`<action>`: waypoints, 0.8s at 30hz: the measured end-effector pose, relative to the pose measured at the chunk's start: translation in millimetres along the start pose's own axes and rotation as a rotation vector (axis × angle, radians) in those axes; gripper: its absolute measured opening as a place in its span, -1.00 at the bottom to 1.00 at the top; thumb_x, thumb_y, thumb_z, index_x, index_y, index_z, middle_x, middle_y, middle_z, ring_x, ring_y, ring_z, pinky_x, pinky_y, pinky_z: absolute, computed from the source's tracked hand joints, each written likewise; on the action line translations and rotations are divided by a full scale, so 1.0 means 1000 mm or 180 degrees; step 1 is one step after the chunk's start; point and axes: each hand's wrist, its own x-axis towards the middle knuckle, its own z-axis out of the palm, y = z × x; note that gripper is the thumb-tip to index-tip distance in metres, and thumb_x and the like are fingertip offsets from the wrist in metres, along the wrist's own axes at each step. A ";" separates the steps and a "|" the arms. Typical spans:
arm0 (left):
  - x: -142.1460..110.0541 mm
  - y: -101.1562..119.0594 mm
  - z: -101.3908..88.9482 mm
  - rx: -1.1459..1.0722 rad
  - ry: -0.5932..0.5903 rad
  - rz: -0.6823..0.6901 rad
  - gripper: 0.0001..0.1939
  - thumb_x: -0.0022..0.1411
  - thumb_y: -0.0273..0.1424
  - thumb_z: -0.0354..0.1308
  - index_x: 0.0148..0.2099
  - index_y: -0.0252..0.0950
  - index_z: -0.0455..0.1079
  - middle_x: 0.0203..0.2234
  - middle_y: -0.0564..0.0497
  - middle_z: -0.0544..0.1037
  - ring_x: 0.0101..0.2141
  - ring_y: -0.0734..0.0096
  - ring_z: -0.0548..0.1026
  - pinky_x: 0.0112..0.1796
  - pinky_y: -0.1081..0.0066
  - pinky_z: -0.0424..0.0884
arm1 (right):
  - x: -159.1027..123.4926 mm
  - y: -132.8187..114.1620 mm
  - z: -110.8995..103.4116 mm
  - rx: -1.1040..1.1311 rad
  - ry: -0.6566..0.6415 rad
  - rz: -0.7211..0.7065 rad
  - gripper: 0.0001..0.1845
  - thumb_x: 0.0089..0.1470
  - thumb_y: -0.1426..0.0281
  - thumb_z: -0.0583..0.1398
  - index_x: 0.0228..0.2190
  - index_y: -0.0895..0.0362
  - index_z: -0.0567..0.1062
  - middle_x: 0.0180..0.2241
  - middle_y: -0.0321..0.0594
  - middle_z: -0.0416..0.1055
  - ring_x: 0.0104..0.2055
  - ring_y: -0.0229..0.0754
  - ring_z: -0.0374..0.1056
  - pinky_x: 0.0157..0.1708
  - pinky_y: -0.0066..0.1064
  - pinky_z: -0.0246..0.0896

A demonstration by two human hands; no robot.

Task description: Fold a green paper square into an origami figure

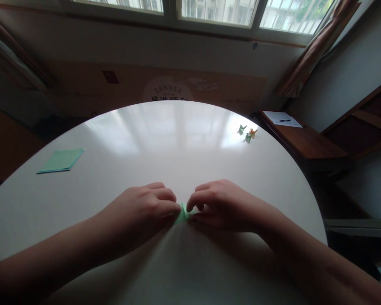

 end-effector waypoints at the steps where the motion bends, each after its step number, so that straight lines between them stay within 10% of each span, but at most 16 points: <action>1: 0.000 0.000 0.000 0.0015 0.0013 0.0001 -0.79 0.34 -0.45 0.13 -0.32 -0.20 0.56 -0.42 0.02 0.55 -0.37 0.38 0.44 -0.44 0.47 0.22 | 0.000 0.000 0.000 0.0038 0.0007 0.0023 -0.89 0.15 0.41 0.28 -0.24 0.04 0.56 -0.39 -0.37 0.47 -0.42 -0.34 0.30 -0.42 -0.51 0.07; 24: 0.001 -0.014 0.007 -0.0069 0.0334 0.0346 -0.75 0.33 -0.54 0.13 -0.29 -0.16 0.59 -0.39 0.06 0.60 -0.32 0.37 0.44 -0.39 0.47 0.27 | 0.001 0.000 0.005 0.0242 0.0061 0.0186 -0.72 0.15 0.41 0.29 -0.08 -0.03 0.58 -0.33 -0.30 0.45 -0.36 -0.27 0.33 -0.37 -0.46 0.16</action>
